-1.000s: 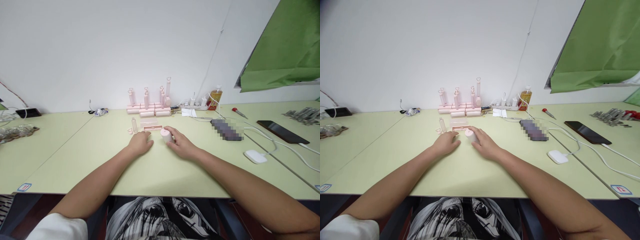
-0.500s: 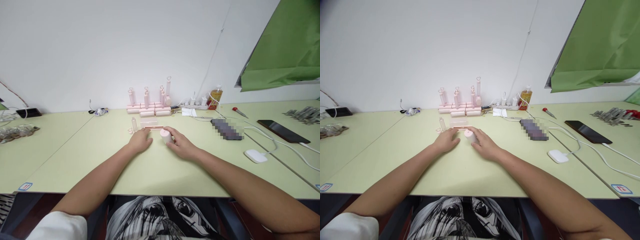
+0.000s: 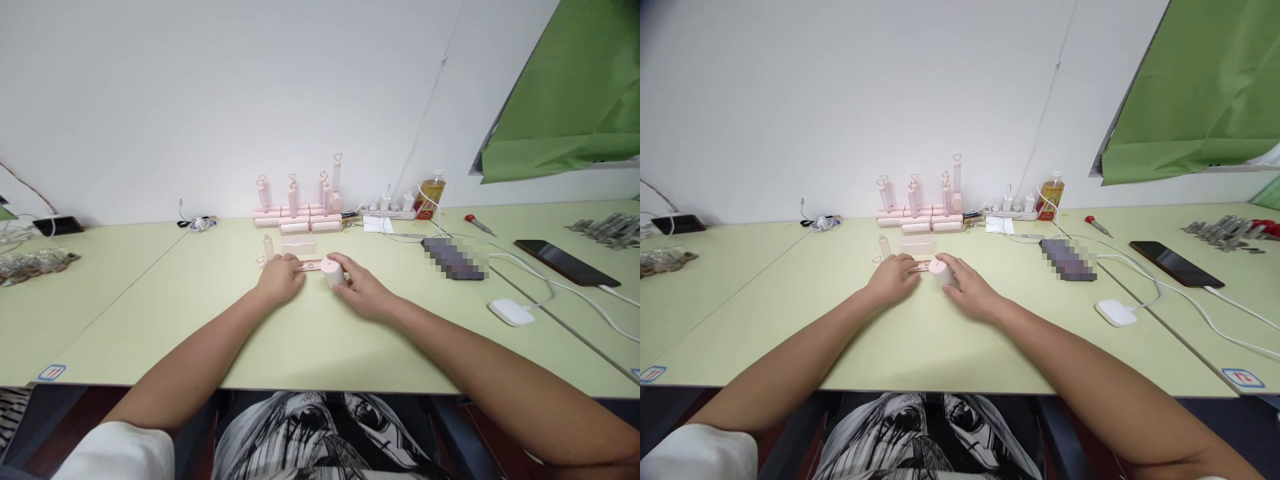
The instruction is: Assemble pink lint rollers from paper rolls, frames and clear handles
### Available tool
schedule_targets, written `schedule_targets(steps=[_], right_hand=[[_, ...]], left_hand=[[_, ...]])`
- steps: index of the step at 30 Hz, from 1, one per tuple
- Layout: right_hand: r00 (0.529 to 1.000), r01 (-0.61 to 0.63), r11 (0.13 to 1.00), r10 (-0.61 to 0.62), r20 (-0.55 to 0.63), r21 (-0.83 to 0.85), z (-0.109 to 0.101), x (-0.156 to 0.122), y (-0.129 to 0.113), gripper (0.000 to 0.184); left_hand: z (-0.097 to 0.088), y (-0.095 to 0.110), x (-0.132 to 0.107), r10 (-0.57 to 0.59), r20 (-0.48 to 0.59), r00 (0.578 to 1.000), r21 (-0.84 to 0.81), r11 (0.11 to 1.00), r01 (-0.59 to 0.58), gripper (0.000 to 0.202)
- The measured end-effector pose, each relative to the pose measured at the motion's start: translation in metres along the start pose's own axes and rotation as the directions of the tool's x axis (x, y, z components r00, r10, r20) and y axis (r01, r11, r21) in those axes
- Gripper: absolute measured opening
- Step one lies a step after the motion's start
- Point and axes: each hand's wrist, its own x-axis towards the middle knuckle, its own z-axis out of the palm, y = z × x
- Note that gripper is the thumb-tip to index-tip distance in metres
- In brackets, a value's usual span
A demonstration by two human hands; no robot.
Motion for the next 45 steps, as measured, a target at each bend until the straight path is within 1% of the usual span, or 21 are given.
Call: schedule_targets(steps=[5,9,11,13,15,17,21,25,27,30,33,36,39,41,43,44,45], right_hand=[[1.000,-0.012,1.000,0.011,0.008,0.020,-0.001,0.000,-0.002,0.064],[1.000,-0.019,0.999,0.019,0.005,0.030,-0.001,0.000,-0.002,0.065],[1.000,-0.021,0.999,0.020,0.001,0.031,-0.001,0.000,-0.001,0.064],[1.000,-0.017,0.999,0.017,-0.002,0.029,0.000,-0.001,-0.002,0.063],[1.000,-0.011,1.000,0.011,-0.009,0.024,0.000,-0.001,-0.002,0.062],[1.000,-0.006,1.000,0.007,-0.011,0.019,-0.001,-0.001,-0.003,0.063],[1.000,-0.020,1.000,0.020,-0.001,0.016,-0.002,-0.001,-0.004,0.062],[1.000,-0.029,0.999,0.029,0.002,0.023,-0.002,-0.002,-0.004,0.062],[0.999,-0.033,0.999,0.032,0.007,0.028,-0.002,-0.002,-0.004,0.063],[0.999,-0.040,0.999,0.040,0.013,0.029,-0.002,-0.002,-0.003,0.062],[0.999,-0.035,0.999,0.034,0.019,0.025,-0.002,-0.002,-0.003,0.062],[0.999,-0.028,0.999,0.028,0.017,0.020,-0.002,-0.002,-0.004,0.062],[0.999,-0.030,0.999,0.030,0.014,0.032,-0.002,-0.002,-0.005,0.062],[0.999,-0.030,0.998,0.030,0.011,0.050,-0.002,-0.002,-0.006,0.063],[0.999,-0.032,0.998,0.032,0.011,0.058,-0.002,-0.002,-0.006,0.063],[0.999,-0.033,0.998,0.032,0.013,0.056,-0.002,-0.002,-0.006,0.063],[0.999,-0.032,0.998,0.031,0.013,0.052,-0.001,-0.002,-0.006,0.063]], left_hand=[[0.005,-0.001,0.000,-0.027,0.017,1.000,-0.053,0.998,0.028,0.035],[0.005,0.000,-0.001,-0.116,0.093,0.989,-0.154,0.980,0.129,0.041],[0.004,0.000,-0.001,-0.184,0.136,0.973,-0.189,0.960,0.208,0.048],[0.002,0.000,-0.001,-0.256,0.182,0.950,-0.205,0.935,0.291,0.052],[-0.001,0.000,-0.001,-0.297,0.231,0.927,-0.219,0.912,0.347,0.048],[-0.005,0.000,-0.002,-0.301,0.276,0.913,-0.253,0.894,0.371,0.039],[-0.010,-0.002,-0.004,-0.287,0.347,0.893,-0.296,0.870,0.394,0.023],[-0.010,-0.007,-0.004,-0.247,0.383,0.890,-0.306,0.875,0.374,0.021],[-0.009,-0.007,-0.004,-0.238,0.371,0.898,-0.291,0.888,0.356,0.020],[-0.010,-0.003,-0.005,-0.261,0.327,0.908,-0.219,0.914,0.342,0.020],[-0.009,0.003,-0.007,-0.280,0.291,0.915,-0.151,0.931,0.333,0.025],[-0.008,0.005,-0.007,-0.274,0.283,0.919,-0.120,0.941,0.317,0.030],[-0.006,0.004,-0.006,-0.267,0.280,0.922,-0.116,0.944,0.308,0.028],[-0.005,0.002,-0.006,-0.264,0.274,0.925,-0.190,0.928,0.321,0.026],[-0.005,0.002,-0.005,-0.278,0.255,0.926,-0.345,0.869,0.356,0.024],[-0.004,0.002,-0.004,-0.292,0.252,0.923,-0.455,0.806,0.379,0.025],[-0.004,0.003,-0.004,-0.302,0.257,0.918,-0.581,0.711,0.396,0.026]])
